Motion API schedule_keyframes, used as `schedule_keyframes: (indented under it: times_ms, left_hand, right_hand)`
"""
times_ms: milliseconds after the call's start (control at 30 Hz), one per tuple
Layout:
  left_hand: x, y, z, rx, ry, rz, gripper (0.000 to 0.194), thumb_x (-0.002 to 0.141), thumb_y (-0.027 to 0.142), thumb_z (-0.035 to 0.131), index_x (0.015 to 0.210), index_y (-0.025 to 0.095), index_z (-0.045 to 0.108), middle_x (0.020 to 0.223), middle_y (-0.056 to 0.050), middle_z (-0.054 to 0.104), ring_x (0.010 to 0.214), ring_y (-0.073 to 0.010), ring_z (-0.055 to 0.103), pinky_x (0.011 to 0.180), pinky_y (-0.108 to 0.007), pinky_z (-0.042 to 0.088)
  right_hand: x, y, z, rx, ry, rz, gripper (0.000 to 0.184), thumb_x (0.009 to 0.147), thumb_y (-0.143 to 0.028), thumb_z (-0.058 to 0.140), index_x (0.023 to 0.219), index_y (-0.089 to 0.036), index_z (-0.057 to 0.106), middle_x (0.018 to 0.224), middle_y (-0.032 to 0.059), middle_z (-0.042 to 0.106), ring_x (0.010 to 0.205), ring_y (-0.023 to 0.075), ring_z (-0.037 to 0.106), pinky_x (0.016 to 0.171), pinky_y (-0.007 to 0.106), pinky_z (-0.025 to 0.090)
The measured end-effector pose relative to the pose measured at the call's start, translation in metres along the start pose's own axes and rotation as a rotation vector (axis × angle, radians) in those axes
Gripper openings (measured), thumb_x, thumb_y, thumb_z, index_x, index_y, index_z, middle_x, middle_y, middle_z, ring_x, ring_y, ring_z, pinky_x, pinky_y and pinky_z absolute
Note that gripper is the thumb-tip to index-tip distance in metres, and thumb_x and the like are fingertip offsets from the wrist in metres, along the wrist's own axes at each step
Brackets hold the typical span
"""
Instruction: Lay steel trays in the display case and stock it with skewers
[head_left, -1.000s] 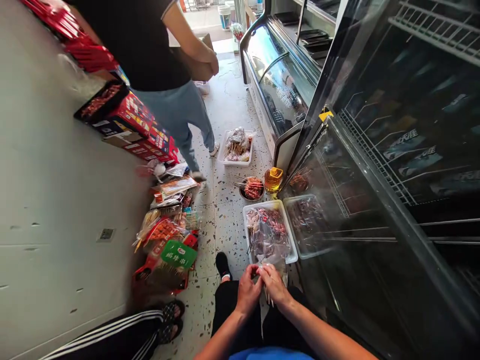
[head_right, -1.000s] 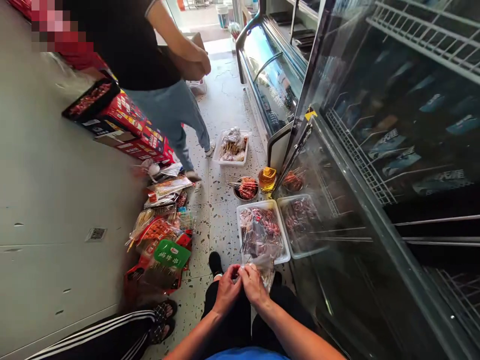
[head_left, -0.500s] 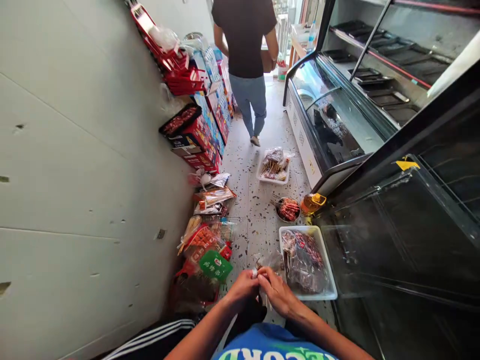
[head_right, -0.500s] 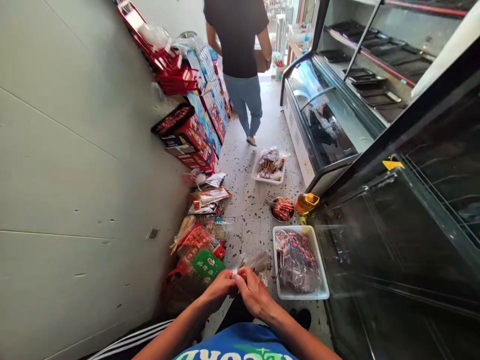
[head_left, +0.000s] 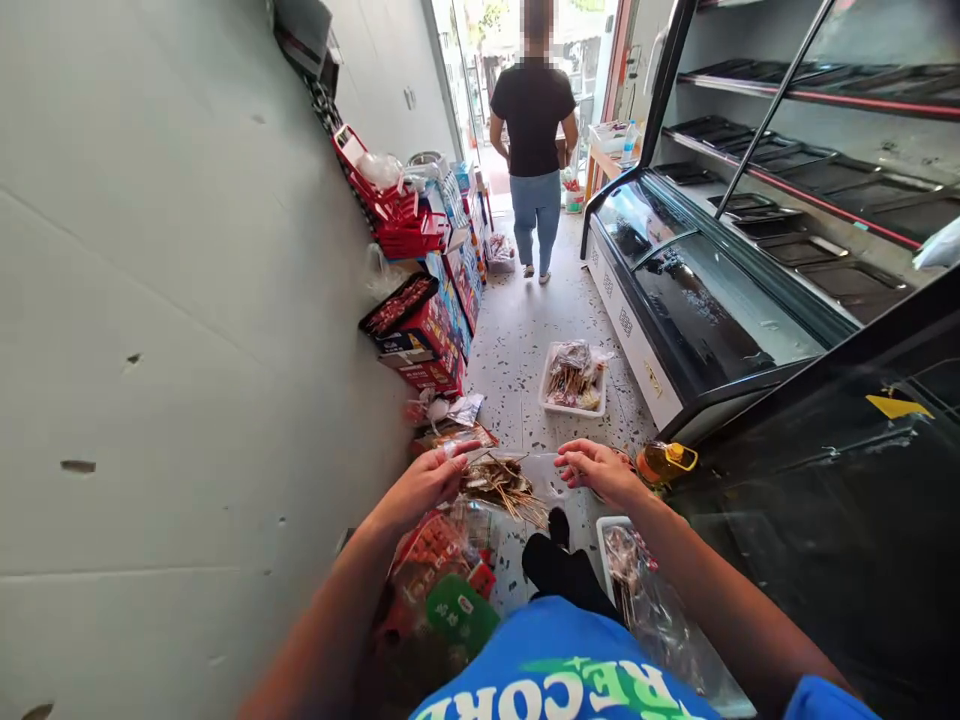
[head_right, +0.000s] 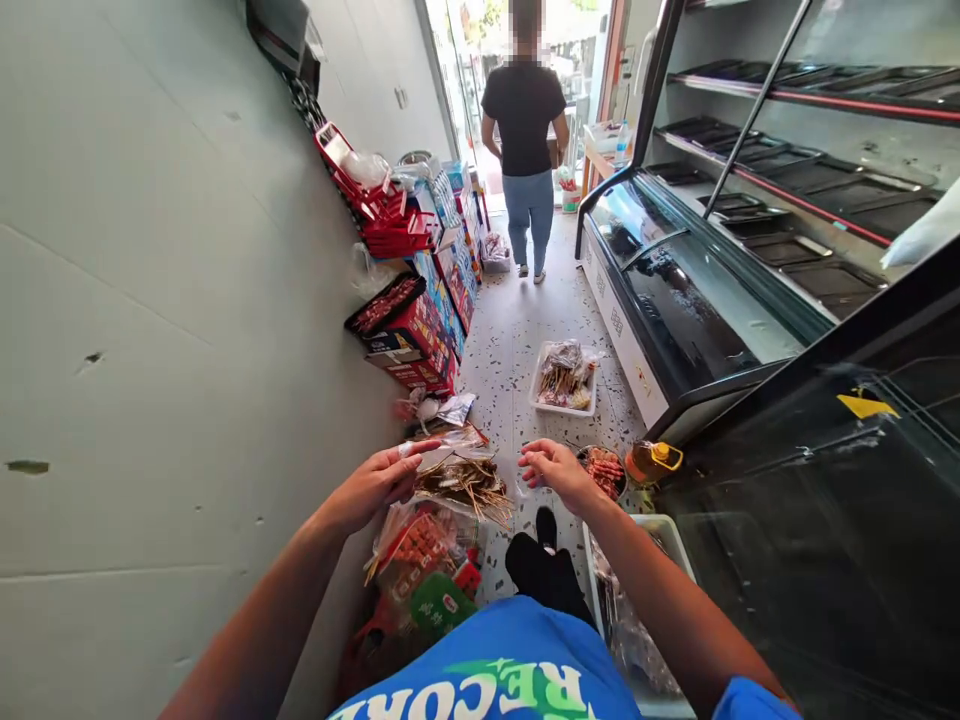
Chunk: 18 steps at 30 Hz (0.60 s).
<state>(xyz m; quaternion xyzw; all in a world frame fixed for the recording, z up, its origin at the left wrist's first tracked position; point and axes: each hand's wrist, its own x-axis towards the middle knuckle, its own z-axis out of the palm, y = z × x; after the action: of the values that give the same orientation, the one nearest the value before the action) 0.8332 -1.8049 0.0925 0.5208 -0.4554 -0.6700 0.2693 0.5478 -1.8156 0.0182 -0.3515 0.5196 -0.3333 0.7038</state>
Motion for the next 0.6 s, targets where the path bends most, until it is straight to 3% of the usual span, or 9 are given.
schedule_keyframes:
  times_ms: [233,333,400,467,533,600]
  left_hand:
    - [0.125,0.074,-0.029,-0.025,0.014,-0.024,0.075,0.071,0.059,0.071,0.122,0.005,0.061,0.043,0.011,0.030,0.044,-0.0076,0.018,0.047,-0.024,0.017]
    - [0.173,0.113,-0.039,-0.013,-0.037,-0.068,0.074,0.077,0.059,0.068,0.130,0.008,0.059,0.049,0.009,0.032,0.047,-0.0083,0.020,0.046,-0.024,0.015]
    - [0.201,0.138,-0.047,-0.030,-0.055,-0.076,0.076,0.082,0.057,0.065,0.140,0.011,0.050,0.050,0.008,0.032,0.048,-0.0089,0.020,0.047,-0.024,0.015]
    - [0.232,0.162,-0.056,-0.055,-0.063,-0.072,0.075,0.085,0.056,0.062,0.145,0.015,0.045,0.050,0.008,0.031,0.048,-0.0091,0.019,0.048,-0.024,0.016]
    - [0.266,0.186,-0.063,-0.077,-0.078,-0.068,0.073,0.086,0.056,0.061,0.146,0.018,0.044,0.051,0.007,0.030,0.048,-0.0093,0.020,0.048,-0.024,0.017]
    - [0.304,0.208,-0.070,-0.118,-0.090,-0.073,0.072,0.084,0.054,0.064,0.145,0.020,0.045,0.055,0.007,0.031,0.050,-0.0094,0.023,0.049,-0.024,0.018]
  right_hand:
    - [0.132,-0.073,-0.050,-0.110,-0.049,0.028,0.019,0.082,-0.034,0.059,0.087,-0.016,0.056,0.073,0.0021,0.067,0.056,0.0100,0.058,0.055,0.023,0.048]
    - [0.189,-0.117,-0.077,-0.292,-0.092,0.003,0.018,0.085,-0.035,0.053,0.086,-0.017,0.055,0.069,0.0017,0.065,0.054,0.0115,0.056,0.056,0.025,0.047]
    - [0.219,-0.153,-0.089,-0.550,-0.058,-0.098,0.018,0.087,-0.033,0.049,0.086,-0.017,0.059,0.072,0.0042,0.066,0.061,0.0152,0.058,0.063,0.030,0.048]
    - [0.242,-0.192,-0.093,-0.831,0.094,-0.264,0.020,0.088,-0.032,0.049,0.085,-0.017,0.063,0.082,0.0091,0.068,0.076,0.0210,0.061,0.076,0.036,0.048]
    - [0.263,-0.231,-0.088,-0.972,0.235,-0.449,0.025,0.091,-0.033,0.046,0.088,-0.018,0.066,0.094,0.0122,0.068,0.091,0.0246,0.061,0.087,0.038,0.045]
    - [0.287,-0.264,-0.078,-0.975,0.176,-0.569,0.034,0.096,-0.036,0.039,0.090,-0.019,0.067,0.094,0.0104,0.068,0.090,0.0227,0.061,0.085,0.035,0.046]
